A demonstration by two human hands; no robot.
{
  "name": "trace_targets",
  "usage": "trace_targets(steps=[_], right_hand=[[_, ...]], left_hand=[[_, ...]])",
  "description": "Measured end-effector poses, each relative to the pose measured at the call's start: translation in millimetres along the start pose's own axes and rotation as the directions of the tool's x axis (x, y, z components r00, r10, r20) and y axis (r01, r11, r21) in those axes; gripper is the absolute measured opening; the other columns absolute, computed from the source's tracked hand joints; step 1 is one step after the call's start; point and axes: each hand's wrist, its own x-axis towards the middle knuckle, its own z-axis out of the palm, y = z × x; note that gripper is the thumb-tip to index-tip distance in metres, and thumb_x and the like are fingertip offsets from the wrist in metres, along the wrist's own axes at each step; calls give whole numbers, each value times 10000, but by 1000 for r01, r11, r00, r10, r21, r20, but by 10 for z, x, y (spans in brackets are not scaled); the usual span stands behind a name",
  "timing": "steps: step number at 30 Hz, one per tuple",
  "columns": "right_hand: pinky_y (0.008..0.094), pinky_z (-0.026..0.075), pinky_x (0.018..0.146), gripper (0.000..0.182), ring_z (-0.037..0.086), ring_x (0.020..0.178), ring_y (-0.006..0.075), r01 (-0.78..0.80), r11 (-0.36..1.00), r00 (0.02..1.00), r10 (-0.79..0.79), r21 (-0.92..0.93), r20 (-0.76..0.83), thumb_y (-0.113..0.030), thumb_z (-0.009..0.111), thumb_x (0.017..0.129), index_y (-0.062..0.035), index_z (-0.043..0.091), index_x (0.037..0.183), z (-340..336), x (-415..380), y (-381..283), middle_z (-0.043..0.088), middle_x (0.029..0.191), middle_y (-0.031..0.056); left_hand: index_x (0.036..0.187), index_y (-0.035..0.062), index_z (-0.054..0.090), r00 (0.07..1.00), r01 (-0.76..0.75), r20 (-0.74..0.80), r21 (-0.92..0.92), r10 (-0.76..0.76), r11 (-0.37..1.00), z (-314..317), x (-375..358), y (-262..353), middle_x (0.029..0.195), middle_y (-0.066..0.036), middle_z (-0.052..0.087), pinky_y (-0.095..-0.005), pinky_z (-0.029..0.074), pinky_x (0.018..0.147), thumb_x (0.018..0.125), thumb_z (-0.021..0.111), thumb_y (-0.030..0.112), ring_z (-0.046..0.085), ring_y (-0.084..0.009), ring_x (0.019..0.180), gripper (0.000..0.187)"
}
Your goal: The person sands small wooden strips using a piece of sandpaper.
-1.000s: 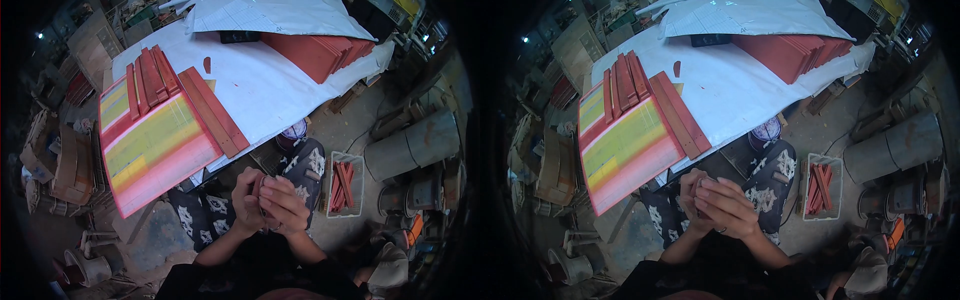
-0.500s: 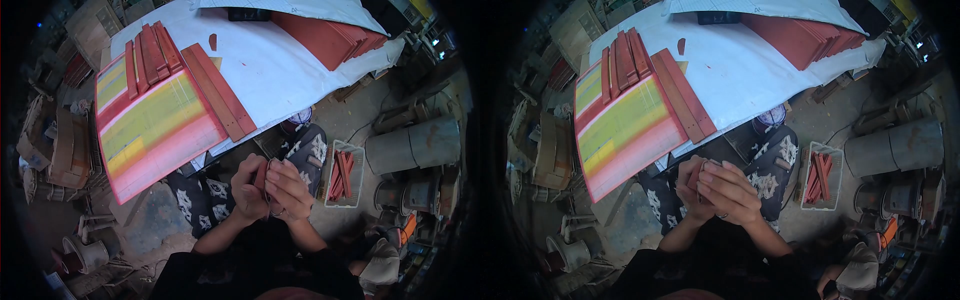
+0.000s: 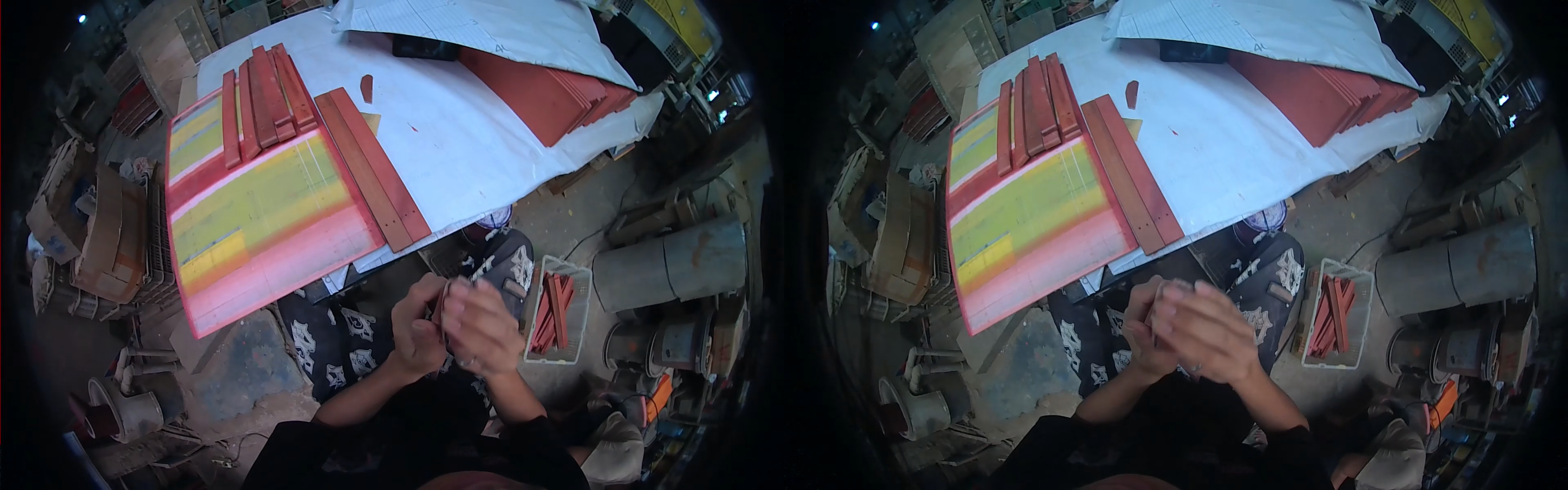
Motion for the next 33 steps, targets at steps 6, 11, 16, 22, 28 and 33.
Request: trace_targets(steps=[6, 11, 16, 22, 28, 33], right_hand=[[498, 465, 962, 166, 659, 1006, 367, 41, 998, 999, -40, -42, 34, -104, 684, 819, -17, 688, 959, -21, 56, 69, 667, 1009, 144], [501, 464, 962, 190, 657, 1018, 360, 37, 999, 999, -36, -17, 34, -94, 686, 812, -20, 687, 987, 38, 66, 161, 664, 1040, 140], [495, 467, 962, 195, 660, 1012, 350, 99, 995, 993, -99, 6, 64, -92, 698, 794, -26, 693, 978, 41, 95, 61, 669, 1025, 126], [476, 464, 964, 163, 662, 1011, 341, 130, 991, 989, -132, 34, 65, -75, 692, 783, -28, 705, 939, 43, 125, 77, 683, 979, 115], [454, 464, 970, 142, 666, 1013, 324, 51, 999, 997, -52, 11, 48, -71, 666, 816, -35, 708, 946, 68, 184, 158, 686, 998, 123], [453, 468, 964, 132, 664, 1018, 326, 76, 997, 994, -78, 29, 79, -94, 652, 846, -35, 704, 953, 43, 182, 85, 689, 1005, 131]], left_hand=[[1085, -63, 514, 1000, -22, 0, -14, 22, 1000, -5, 59, 49, 814, -95, 546, -276, 408, 611, 967, 296, 589, 512, -136, 691, 698], [1091, -61, 517, 1000, -13, -8, -8, 13, 1000, -71, 24, 27, 896, -131, 600, -281, 453, 666, 979, 289, 564, 575, -158, 753, 674], [1102, -68, 515, 999, -41, -26, 0, 41, 999, -63, 14, 80, 866, -105, 584, -269, 431, 636, 979, 292, 566, 544, -135, 724, 683], [1111, -76, 509, 999, -32, -4, -13, 32, 999, -104, 30, 26, 861, -97, 579, -275, 430, 628, 978, 308, 566, 537, -132, 718, 686], [1097, -74, 515, 998, -22, -55, -6, 21, 1000, -102, 13, 29, 851, -98, 583, -270, 429, 613, 975, 307, 571, 536, -130, 689, 689], [1102, -79, 511, 999, -38, -27, -5, 38, 999, -118, -7, 11, 857, -80, 594, -250, 412, 585, 978, 315, 561, 526, -104, 682, 681]])
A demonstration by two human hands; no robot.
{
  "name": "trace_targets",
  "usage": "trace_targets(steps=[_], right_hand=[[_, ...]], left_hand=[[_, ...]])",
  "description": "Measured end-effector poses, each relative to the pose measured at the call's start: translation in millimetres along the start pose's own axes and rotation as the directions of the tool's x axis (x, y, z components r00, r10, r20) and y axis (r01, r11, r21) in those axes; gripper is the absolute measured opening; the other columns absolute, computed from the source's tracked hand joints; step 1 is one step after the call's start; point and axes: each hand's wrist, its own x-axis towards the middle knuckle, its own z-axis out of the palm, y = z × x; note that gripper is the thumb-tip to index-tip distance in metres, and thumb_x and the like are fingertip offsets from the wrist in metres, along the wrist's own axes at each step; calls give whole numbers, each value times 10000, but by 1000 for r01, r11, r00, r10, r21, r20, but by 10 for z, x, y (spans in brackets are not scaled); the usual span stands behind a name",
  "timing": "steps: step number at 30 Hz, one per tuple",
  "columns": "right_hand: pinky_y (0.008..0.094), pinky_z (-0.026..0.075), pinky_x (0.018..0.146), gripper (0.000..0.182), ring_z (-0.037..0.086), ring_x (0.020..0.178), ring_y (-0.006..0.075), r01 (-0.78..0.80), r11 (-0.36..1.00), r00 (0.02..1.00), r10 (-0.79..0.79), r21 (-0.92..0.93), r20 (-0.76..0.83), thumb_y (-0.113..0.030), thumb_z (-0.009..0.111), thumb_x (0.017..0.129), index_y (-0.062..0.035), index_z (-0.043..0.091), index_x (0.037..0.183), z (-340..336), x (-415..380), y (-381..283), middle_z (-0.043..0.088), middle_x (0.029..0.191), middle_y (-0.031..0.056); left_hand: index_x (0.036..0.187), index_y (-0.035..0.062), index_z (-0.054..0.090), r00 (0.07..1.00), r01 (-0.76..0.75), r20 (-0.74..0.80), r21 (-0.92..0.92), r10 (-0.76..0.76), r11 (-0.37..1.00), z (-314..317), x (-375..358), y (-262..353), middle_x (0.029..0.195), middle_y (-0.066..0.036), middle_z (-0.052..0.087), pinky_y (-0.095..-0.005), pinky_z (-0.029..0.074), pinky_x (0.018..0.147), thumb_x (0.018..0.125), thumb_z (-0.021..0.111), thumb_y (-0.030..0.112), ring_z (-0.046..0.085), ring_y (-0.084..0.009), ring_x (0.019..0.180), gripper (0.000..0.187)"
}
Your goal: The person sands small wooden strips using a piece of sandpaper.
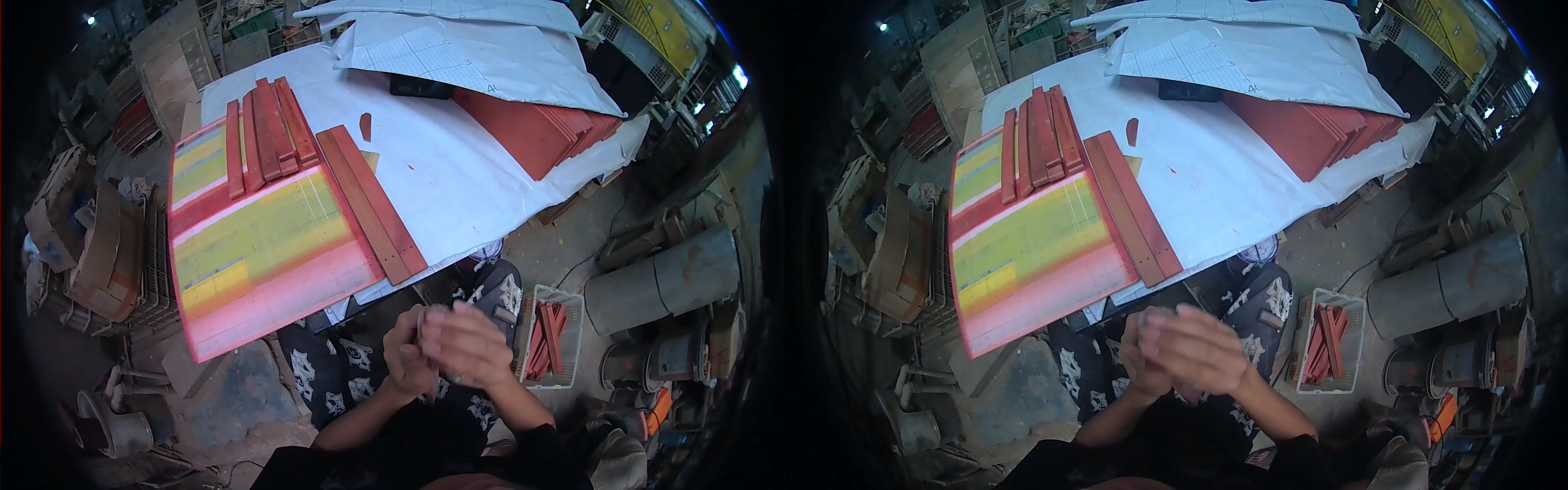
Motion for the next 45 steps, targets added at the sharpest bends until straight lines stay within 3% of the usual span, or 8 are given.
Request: trace_targets(steps=[5, 10, 14, 23, 27, 28, 31, 45], right_hand=[[436, 441, 1003, 276, 630, 1095, 318, 82, 997, 995, -82, -2, 52, -85, 642, 829, -14, 669, 1094, -10, 25, -19, 670, 1097, 146], [456, 447, 997, 144, 655, 1038, 328, -86, 996, 994, 85, -2, -66, -87, 661, 829, -31, 710, 953, 100, 25, 87, 691, 1018, 148], [492, 446, 989, 180, 646, 1041, 365, 54, 998, 998, -56, 41, 38, -109, 616, 897, -2, 679, 1028, 101, -44, -17, 682, 1017, 167], [557, 481, 920, 268, 648, 997, 388, -100, 990, 970, 74, -104, -232, -163, 489, 980, 53, 645, 1008, 200, -169, 175, 648, 1013, 193], [552, 488, 920, 171, 641, 1007, 399, 4, 999, 998, -7, -50, -65, -120, 613, 902, 35, 663, 951, 236, -157, 53, 643, 1007, 181], [491, 468, 975, 273, 618, 1089, 343, -7, 1000, 995, 5, -17, -98, -55, 650, 767, 1, 694, 1031, 299, -170, 71, 653, 1098, 134], [480, 465, 983, 275, 620, 1092, 330, -114, 993, 971, 104, -35, -213, -52, 648, 764, -4, 696, 1030, 363, -156, 174, 648, 1123, 121], [474, 492, 940, 194, 656, 1027, 325, 34, 999, 977, -26, -30, 212, -105, 622, 841, -8, 703, 987, -202, 231, 39, 683, 1009, 142]], left_hand=[[1115, -73, 506, 1000, 7, 10, -18, -7, 1000, 0, 44, 63, 864, -91, 601, -262, 438, 616, 983, 302, 552, 556, -121, 711, 671], [1102, -70, 503, 999, 8, -31, -18, -9, 1000, -13, 63, -7, 876, -100, 605, -270, 445, 632, 983, 287, 558, 569, -137, 722, 675], [1092, -73, 507, 1000, 15, -15, 45, -14, 999, -90, -3, -79, 838, -103, 597, -271, 443, 621, 978, 266, 576, 563, -143, 688, 702], [1057, -71, 527, 980, 185, -70, -19, -186, 983, -114, 63, -9, 776, -80, 569, -247, 427, 547, 965, 255, 609, 538, -117, 622, 739], [1052, -66, 527, 990, 87, -119, 79, -77, 993, -81, 88, -70, 810, -97, 578, -254, 428, 615, 969, 258, 602, 544, -120, 692, 725], [1049, -65, 528, 990, 82, -116, 67, -74, 994, -54, 97, -26, 822, -101, 580, -256, 427, 632, 971, 259, 599, 543, -121, 709, 720], [1052, -63, 523, 993, 91, -71, 26, -89, 995, -76, 55, 0, 854, -108, 583, -263, 427, 653, 975, 269, 586, 542, -124, 735, 701], [1134, -113, 470, 981, -184, 71, 77, 179, 980, -53, 39, 5, 792, -126, 565, -290, 420, 542, 955, 389, 390, 537, -180, 606, 541]])
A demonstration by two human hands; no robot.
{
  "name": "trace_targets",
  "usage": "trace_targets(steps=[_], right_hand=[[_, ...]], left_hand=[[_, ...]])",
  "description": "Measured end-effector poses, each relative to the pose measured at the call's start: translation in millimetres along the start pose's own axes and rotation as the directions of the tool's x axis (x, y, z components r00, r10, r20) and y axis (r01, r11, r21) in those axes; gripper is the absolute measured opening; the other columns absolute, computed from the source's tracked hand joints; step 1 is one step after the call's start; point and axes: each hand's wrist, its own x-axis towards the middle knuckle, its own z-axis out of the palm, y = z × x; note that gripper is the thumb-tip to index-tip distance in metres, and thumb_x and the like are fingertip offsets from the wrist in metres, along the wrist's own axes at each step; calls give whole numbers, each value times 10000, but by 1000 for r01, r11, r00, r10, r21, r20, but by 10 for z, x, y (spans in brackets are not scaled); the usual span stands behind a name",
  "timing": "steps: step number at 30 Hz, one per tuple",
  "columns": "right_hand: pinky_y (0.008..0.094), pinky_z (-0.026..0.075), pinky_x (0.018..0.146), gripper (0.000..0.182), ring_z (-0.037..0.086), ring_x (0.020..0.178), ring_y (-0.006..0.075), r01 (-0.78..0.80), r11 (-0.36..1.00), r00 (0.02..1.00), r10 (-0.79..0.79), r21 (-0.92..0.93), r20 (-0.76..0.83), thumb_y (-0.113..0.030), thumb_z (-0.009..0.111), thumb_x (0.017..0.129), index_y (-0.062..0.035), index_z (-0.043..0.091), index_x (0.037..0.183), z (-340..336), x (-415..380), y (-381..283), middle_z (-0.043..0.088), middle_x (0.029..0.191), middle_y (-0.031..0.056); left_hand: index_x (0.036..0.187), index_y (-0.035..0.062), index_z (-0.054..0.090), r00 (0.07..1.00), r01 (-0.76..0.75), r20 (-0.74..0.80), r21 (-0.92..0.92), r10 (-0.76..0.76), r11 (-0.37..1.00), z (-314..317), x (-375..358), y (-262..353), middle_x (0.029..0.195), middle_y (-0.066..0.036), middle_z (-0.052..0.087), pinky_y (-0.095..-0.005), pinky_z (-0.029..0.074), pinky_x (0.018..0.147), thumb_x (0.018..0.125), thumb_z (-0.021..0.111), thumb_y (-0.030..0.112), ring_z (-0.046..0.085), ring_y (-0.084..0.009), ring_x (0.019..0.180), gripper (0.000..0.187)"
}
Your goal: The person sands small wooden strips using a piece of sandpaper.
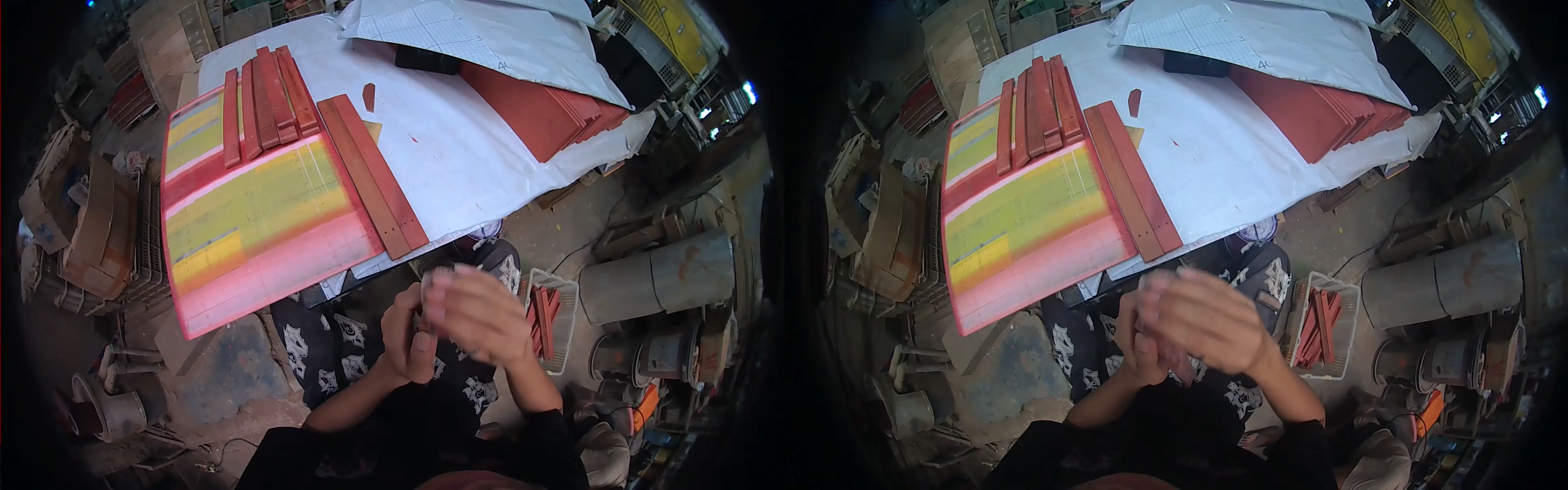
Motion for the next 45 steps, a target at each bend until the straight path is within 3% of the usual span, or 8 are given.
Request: trace_targets(steps=[21, 24, 27, 33, 36, 39, 42, 45], right_hand=[[447, 480, 974, 295, 631, 1090, 293, 61, 997, 991, -66, 48, 116, -134, 568, 850, 6, 672, 1088, -147, 128, -117, 670, 1101, 140], [438, 484, 979, 278, 633, 1085, 286, 36, 999, 992, -38, 16, 120, -123, 580, 851, 3, 675, 1079, -154, 87, -5, 673, 1093, 136], [449, 479, 978, 274, 631, 1088, 302, 55, 998, 993, -57, 23, 101, -141, 535, 882, 9, 673, 1064, -152, 124, -95, 672, 1087, 139], [435, 480, 980, 278, 632, 1086, 289, 15, 1000, 984, -14, -6, 177, -89, 591, 822, 5, 674, 1070, -238, 171, -72, 666, 1092, 149], [430, 478, 979, 262, 634, 1082, 287, 50, 998, 983, -54, 27, 177, -86, 592, 826, 6, 676, 1056, -223, 184, -144, 670, 1077, 138], [412, 478, 985, 257, 641, 1068, 278, 1, 999, 982, 9, -54, 188, -86, 619, 802, 3, 681, 1035, -250, 228, -3, 672, 1065, 122], [423, 464, 990, 273, 631, 1085, 287, 34, 999, 976, -35, 9, 213, -109, 619, 811, 8, 672, 1052, -295, 245, -127, 663, 1091, 128], [421, 465, 992, 273, 626, 1095, 273, 35, 999, 969, -40, 21, 244, -102, 628, 799, 0, 666, 1049, -294, 228, -72, 656, 1114, 118]], left_hand=[[1152, -142, 461, 993, -103, 74, 146, 93, 984, -52, -19, 30, 915, -212, 618, -351, 492, 629, 936, 381, 307, 631, -286, 715, 504], [1154, -139, 458, 999, 33, 21, -8, -33, 999, -10, -45, 34, 965, -221, 623, -360, 507, 661, 940, 379, 312, 652, -312, 761, 506], [1165, -111, 447, 996, 59, 66, -20, -57, 998, -26, -70, 109, 1165, -234, 524, -418, 427, 897, 963, 347, 358, 548, -302, 1061, 521], [1224, -163, 415, 998, 55, 28, -79, -53, 995, 6, -70, 6, 1009, -246, 613, -380, 516, 721, 935, 381, 307, 658, -355, 839, 554], [1211, -167, 427, 986, -117, 141, 175, 93, 978, -86, -35, 35, 1019, -256, 607, -385, 515, 715, 934, 378, 299, 655, -360, 834, 544], [1196, -166, 444, 998, 55, 30, -43, -54, 998, 7, -55, 13, 1013, -255, 603, -387, 515, 698, 936, 375, 298, 652, -364, 823, 537], [1189, -160, 458, 990, -138, 28, 82, 136, 987, 5, 22, 27, 1009, -251, 604, -389, 513, 696, 937, 373, 296, 652, -356, 818, 528], [1238, -68, 438, 989, -28, 149, 186, 0, 982, -83, -126, -13, 1149, -220, 546, -410, 440, 900, 963, 363, 353, 573, -345, 1037, 509]])
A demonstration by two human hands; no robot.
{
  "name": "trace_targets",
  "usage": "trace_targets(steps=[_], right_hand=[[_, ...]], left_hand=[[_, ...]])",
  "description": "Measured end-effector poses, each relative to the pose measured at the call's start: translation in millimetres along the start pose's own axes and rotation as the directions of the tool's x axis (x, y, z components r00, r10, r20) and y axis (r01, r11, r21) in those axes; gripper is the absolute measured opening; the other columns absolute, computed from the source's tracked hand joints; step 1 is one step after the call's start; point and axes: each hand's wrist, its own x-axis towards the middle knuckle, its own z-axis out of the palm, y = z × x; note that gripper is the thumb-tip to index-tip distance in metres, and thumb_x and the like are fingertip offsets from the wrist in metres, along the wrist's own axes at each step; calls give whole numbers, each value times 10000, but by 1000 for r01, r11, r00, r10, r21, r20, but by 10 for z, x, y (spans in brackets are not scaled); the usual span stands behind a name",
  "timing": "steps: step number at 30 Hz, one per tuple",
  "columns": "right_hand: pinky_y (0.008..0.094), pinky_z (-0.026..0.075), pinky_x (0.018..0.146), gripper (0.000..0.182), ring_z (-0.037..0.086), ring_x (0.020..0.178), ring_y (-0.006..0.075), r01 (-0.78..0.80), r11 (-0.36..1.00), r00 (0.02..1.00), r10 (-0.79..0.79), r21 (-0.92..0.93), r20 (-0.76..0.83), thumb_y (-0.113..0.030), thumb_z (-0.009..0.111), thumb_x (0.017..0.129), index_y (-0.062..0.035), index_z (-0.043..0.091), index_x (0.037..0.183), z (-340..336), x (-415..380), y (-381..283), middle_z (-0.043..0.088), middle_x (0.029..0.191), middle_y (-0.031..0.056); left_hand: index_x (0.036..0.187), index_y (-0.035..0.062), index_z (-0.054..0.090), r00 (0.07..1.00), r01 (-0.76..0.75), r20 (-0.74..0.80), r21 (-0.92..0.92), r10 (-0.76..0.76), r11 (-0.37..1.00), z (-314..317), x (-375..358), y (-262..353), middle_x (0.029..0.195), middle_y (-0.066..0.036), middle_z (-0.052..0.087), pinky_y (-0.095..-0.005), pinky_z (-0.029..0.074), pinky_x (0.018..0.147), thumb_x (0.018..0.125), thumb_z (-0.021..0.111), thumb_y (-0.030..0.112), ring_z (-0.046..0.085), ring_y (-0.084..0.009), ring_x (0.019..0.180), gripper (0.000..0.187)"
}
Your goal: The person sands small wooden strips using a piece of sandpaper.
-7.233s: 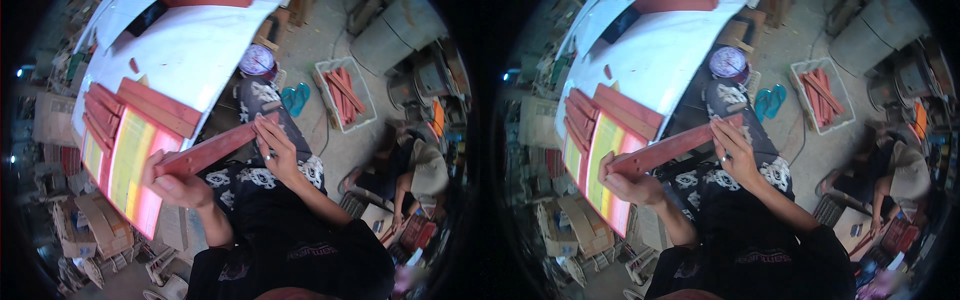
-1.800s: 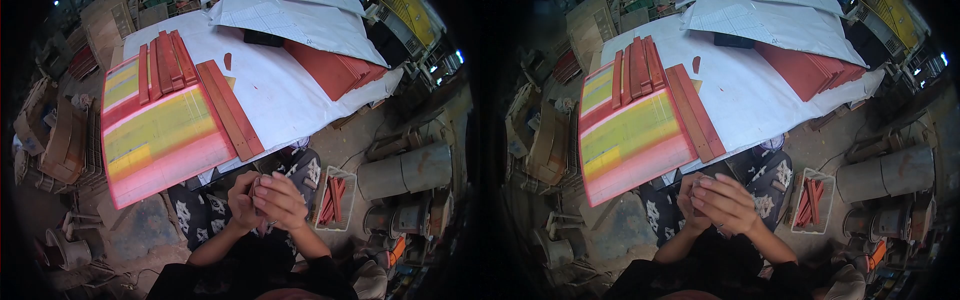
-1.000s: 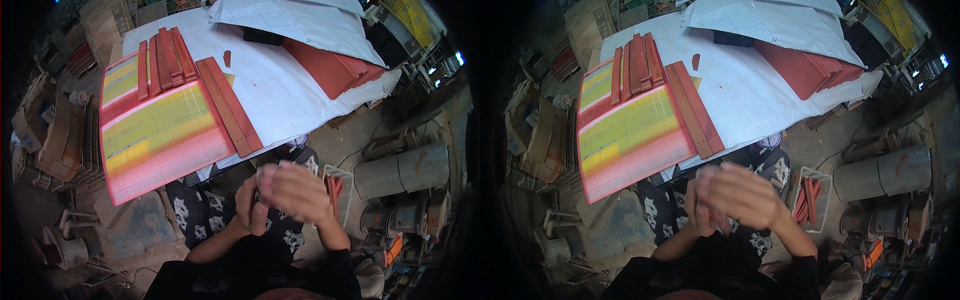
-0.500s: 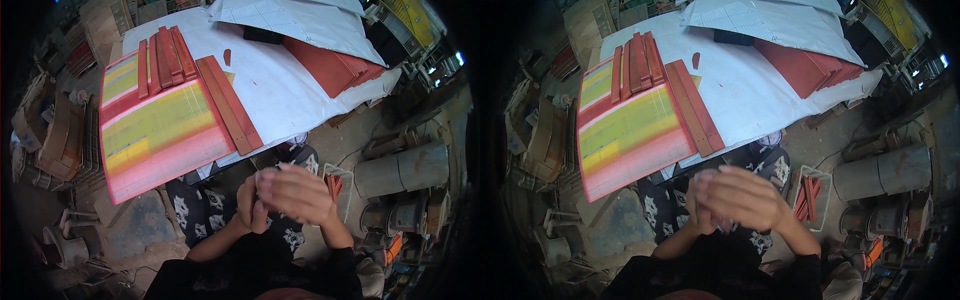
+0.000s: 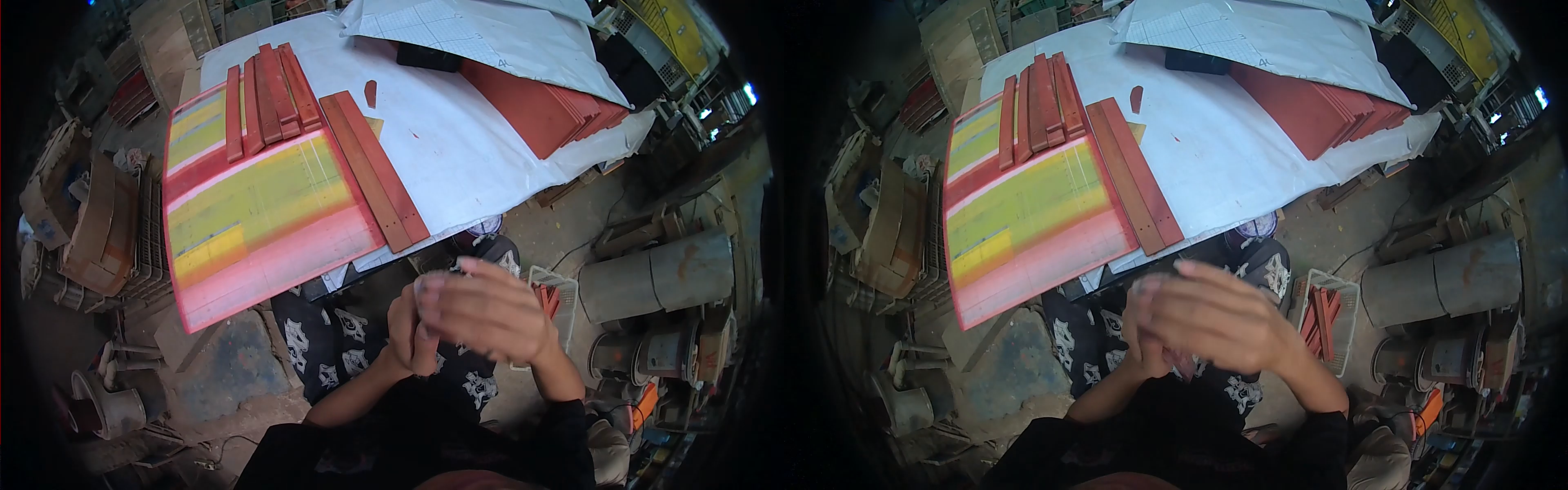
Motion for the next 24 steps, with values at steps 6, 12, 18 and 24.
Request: trace_targets(steps=[6, 12, 18, 24], right_hand=[[437, 452, 995, 308, 621, 1101, 269, 29, 1000, 1000, -29, -4, 11, -106, 610, 796, 0, 660, 1080, 3, -3, -125, 658, 1118, 116], [434, 455, 1003, 276, 624, 1097, 263, -20, 999, 1000, 19, -37, -18, -107, 613, 808, -9, 665, 1061, 3, 0, -49, 663, 1105, 102], [451, 466, 984, 220, 640, 1061, 290, -116, 983, 992, 108, -141, -64, -86, 579, 880, 36, 662, 1043, 13, -91, 223, 662, 1091, 154], [404, 504, 899, 213, 655, 999, 325, -303, 931, 770, 365, 203, -524, -53, 564, 915, 78, 644, 1062, 401, -473, 206, 664, 1044, 215]], left_hand=[[1182, -143, 471, 980, -190, -48, 38, 192, 981, -8, 140, 23, 1000, -253, 607, -372, 510, 686, 939, 382, 298, 652, -350, 801, 510], [1196, -140, 466, 996, -51, -75, -118, 43, 992, 29, 129, 78, 1014, -260, 608, -389, 512, 684, 934, 377, 280, 653, -346, 805, 503], [1141, -128, 495, 983, 149, -56, -287, -172, 946, 30, 80, 97, 889, -179, 591, -327, 498, 609, 934, 410, 286, 592, -220, 661, 470], [1137, 22, 503, 983, -141, 87, -201, 161, 970, -178, 318, 220, 840, -159, 580, -309, 494, 541, 972, 461, 362, 587, -187, 625, 380]])
